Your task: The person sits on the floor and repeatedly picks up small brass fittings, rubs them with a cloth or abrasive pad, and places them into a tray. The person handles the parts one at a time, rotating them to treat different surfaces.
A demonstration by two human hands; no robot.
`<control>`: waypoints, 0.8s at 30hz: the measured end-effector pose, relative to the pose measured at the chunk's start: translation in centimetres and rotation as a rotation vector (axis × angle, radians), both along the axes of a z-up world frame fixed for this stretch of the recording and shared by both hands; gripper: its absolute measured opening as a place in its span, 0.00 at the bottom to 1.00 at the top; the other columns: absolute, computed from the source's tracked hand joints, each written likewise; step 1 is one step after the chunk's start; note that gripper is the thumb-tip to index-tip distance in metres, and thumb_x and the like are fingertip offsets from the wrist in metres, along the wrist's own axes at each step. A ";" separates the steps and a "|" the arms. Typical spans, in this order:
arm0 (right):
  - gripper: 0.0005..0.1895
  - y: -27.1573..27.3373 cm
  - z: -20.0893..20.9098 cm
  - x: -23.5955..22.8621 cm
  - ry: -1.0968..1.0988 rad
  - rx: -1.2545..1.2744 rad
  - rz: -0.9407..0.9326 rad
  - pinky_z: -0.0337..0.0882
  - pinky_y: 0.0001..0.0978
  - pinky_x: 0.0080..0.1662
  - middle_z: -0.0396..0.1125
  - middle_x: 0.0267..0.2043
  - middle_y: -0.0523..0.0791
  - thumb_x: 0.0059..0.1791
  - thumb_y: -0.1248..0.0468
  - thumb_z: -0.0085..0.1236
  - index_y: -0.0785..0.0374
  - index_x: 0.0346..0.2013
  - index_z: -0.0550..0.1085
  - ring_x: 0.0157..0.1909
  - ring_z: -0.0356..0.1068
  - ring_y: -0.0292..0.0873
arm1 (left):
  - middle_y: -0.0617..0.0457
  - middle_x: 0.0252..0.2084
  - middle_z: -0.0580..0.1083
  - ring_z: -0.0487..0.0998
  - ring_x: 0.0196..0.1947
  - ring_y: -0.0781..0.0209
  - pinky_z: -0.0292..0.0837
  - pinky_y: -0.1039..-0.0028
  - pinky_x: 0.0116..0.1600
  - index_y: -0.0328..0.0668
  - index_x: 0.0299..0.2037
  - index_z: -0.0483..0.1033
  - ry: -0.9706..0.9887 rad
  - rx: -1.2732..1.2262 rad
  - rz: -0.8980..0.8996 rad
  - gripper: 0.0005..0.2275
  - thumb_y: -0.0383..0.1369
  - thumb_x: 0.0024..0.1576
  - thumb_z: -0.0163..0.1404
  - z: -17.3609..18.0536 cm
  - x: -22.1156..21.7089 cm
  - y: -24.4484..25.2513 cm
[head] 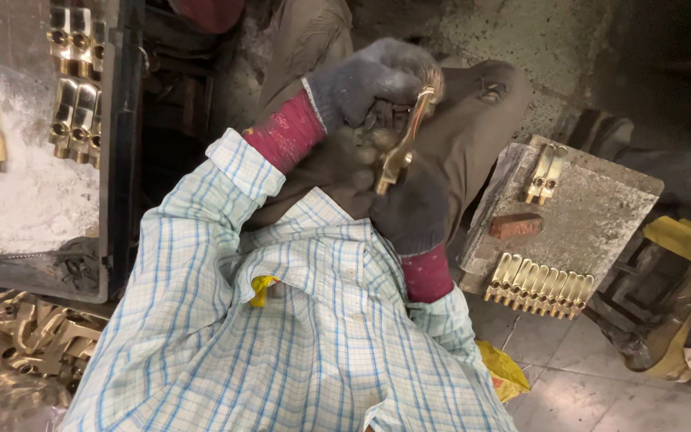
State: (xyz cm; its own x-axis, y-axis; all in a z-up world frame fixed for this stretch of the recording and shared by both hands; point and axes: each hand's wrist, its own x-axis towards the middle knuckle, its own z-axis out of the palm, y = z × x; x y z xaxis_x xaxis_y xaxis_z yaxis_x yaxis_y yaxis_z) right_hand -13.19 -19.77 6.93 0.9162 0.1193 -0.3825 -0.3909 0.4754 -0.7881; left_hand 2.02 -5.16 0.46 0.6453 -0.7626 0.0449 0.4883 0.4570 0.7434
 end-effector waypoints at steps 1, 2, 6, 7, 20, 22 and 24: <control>0.25 -0.1 0.2 0.0 -0.196 -0.406 0.149 0.75 0.34 0.46 0.73 0.48 0.52 0.47 0.68 0.55 0.73 0.59 0.67 0.47 0.75 0.47 | 0.49 0.40 0.79 0.79 0.40 0.64 0.76 0.74 0.48 0.28 0.47 0.78 -0.022 0.028 0.008 0.12 0.30 0.58 0.55 0.2 0.2 0.1; 0.25 -0.2 0.3 0.0 -0.392 -0.811 0.297 0.75 0.33 0.47 0.75 0.47 0.50 0.46 0.72 0.58 0.72 0.58 0.69 0.46 0.75 0.45 | 0.50 0.41 0.78 0.78 0.40 0.64 0.76 0.74 0.48 0.28 0.46 0.78 -0.045 0.056 0.015 0.11 0.30 0.58 0.55 0.5 0.4 0.2; 0.07 -0.5 1.2 0.3 -0.761 -1.148 0.334 0.70 0.35 0.40 0.70 0.41 0.50 0.45 0.78 0.59 0.68 0.35 0.73 0.39 0.71 0.46 | 0.51 0.40 0.78 0.79 0.39 0.66 0.76 0.76 0.48 0.30 0.46 0.78 -0.021 0.096 0.022 0.11 0.32 0.60 0.55 1.4 0.3 0.5; 0.06 -0.6 1.5 0.2 -0.708 -1.117 0.341 0.69 0.34 0.39 0.70 0.39 0.49 0.46 0.78 0.58 0.69 0.35 0.74 0.38 0.71 0.46 | 0.51 0.40 0.78 0.79 0.40 0.66 0.76 0.76 0.48 0.30 0.47 0.78 -0.027 0.105 0.026 0.11 0.32 0.60 0.55 1.6 0.2 0.4; 0.17 -14.1 -4.7 -1.3 -0.080 -0.652 -0.663 0.73 0.32 0.36 0.68 0.41 0.51 0.54 0.71 0.59 0.71 0.56 0.66 0.38 0.72 0.43 | 0.57 0.29 0.76 0.75 0.30 0.72 0.74 0.77 0.37 0.33 0.37 0.80 -0.052 0.549 0.414 0.10 0.35 0.53 0.54 3.0 -1.5 -1.0; 0.23 -19.0 -7.2 -3.2 0.121 -1.085 -0.672 0.80 0.36 0.39 0.70 0.44 0.55 0.48 0.70 0.57 0.72 0.55 0.62 0.41 0.78 0.46 | 0.57 0.27 0.75 0.75 0.28 0.72 0.74 0.76 0.34 0.33 0.34 0.80 -0.062 0.615 0.464 0.11 0.35 0.51 0.55 2.8 -1.4 -1.0; 0.29 -22.9 -10.2 -4.9 0.251 -1.511 -0.590 0.77 0.41 0.45 0.70 0.46 0.61 0.47 0.66 0.64 0.78 0.55 0.61 0.43 0.76 0.52 | 0.57 0.25 0.75 0.75 0.27 0.72 0.74 0.75 0.33 0.34 0.32 0.79 -0.098 0.681 0.507 0.11 0.36 0.50 0.56 2.4 -1.2 -1.1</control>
